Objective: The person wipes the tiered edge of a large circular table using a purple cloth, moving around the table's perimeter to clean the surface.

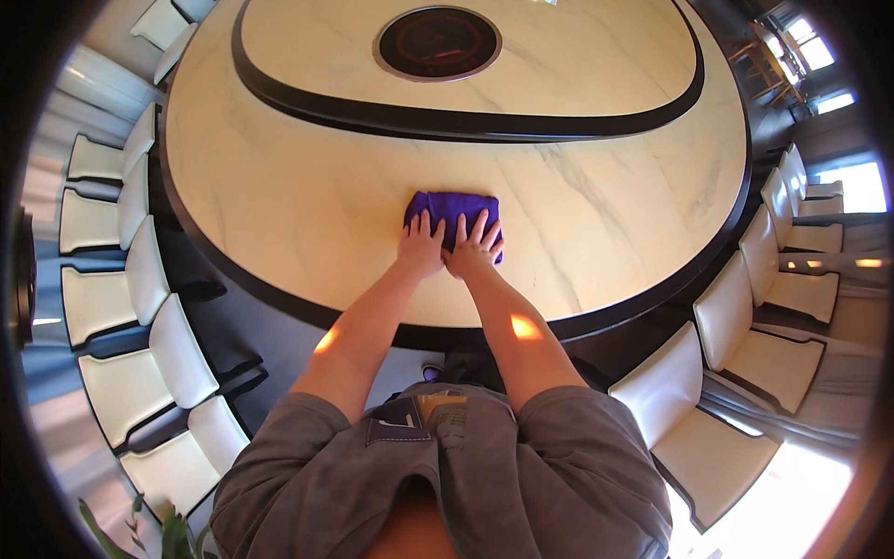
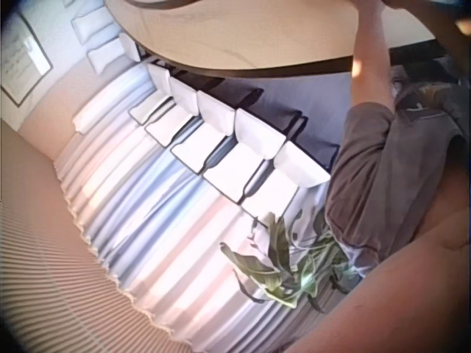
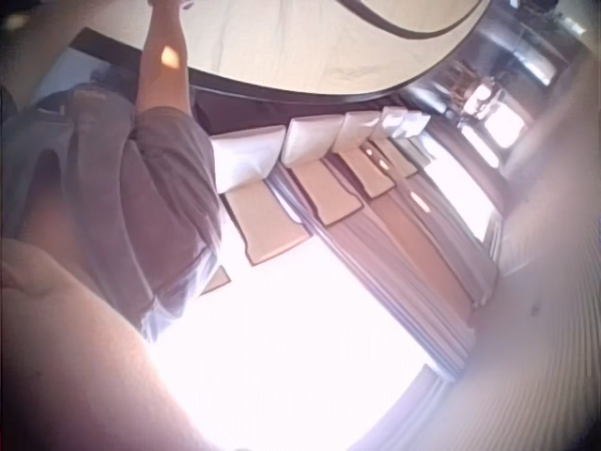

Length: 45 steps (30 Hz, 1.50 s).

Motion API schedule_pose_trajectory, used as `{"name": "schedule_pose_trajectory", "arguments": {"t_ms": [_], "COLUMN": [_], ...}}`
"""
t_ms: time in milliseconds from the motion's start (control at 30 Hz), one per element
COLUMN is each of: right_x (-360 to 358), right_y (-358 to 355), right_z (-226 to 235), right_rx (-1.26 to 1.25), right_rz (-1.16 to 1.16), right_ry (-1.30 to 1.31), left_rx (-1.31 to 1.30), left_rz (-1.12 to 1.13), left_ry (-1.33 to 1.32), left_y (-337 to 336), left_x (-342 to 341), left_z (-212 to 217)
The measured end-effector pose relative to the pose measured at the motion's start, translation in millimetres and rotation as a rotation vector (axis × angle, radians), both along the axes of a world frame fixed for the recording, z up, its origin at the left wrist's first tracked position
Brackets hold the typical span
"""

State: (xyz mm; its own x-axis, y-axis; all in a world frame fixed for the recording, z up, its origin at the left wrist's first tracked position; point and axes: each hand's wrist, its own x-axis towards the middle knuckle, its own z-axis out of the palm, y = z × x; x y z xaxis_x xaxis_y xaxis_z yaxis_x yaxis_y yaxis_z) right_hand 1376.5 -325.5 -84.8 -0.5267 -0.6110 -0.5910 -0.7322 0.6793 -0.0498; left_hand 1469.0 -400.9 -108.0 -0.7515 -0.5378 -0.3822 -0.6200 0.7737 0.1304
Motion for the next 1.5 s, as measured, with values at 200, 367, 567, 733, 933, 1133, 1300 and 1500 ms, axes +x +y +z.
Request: {"name": "schedule_pose_trajectory", "arguments": {"t_ms": [200,367,567,733,933,1133,1300,1500], "right_x": [-86.8,-90.9,-71.5,-6.7,112.1,184.3,186.5,127.0], "right_y": [-103.0,-117.7,-96.4,-41.8,43.3,88.0,76.3,8.6], "right_z": [-4.4,-2.6,-2.2,6.6,8.9,16.5,18.8,8.4], "right_rx": [-0.055,0.014,-0.066,-0.026,-0.042,0.0,0.038,-0.01], "right_rz": [0.093,0.078,0.115,0.114,0.103,0.11,0.081,0.079], "right_ry": [0.042,0.035,0.067,0.073,0.048,0.024,0.006,-0.02], "left_rx": [-0.003,0.015,0.018,0.008,0.02,0.092,0.127,0.079], "left_rz": [0.087,0.076,0.07,0.012,-0.002,-0.041,-0.057,-0.021], "left_ry": [-0.024,-0.119,-0.18,-0.178,-0.219,-0.266,-0.28,-0.24], "left_y": [-94.0,-106.3,-99.3,-49.8,27.1,71.8,63.2,3.3], "left_x": [-84.1,-96.6,-84.8,-18.7,100.9,175.0,176.2,123.0], "left_z": [13.2,20.3,29.7,32.0,34.8,49.0,39.1,24.2]}}
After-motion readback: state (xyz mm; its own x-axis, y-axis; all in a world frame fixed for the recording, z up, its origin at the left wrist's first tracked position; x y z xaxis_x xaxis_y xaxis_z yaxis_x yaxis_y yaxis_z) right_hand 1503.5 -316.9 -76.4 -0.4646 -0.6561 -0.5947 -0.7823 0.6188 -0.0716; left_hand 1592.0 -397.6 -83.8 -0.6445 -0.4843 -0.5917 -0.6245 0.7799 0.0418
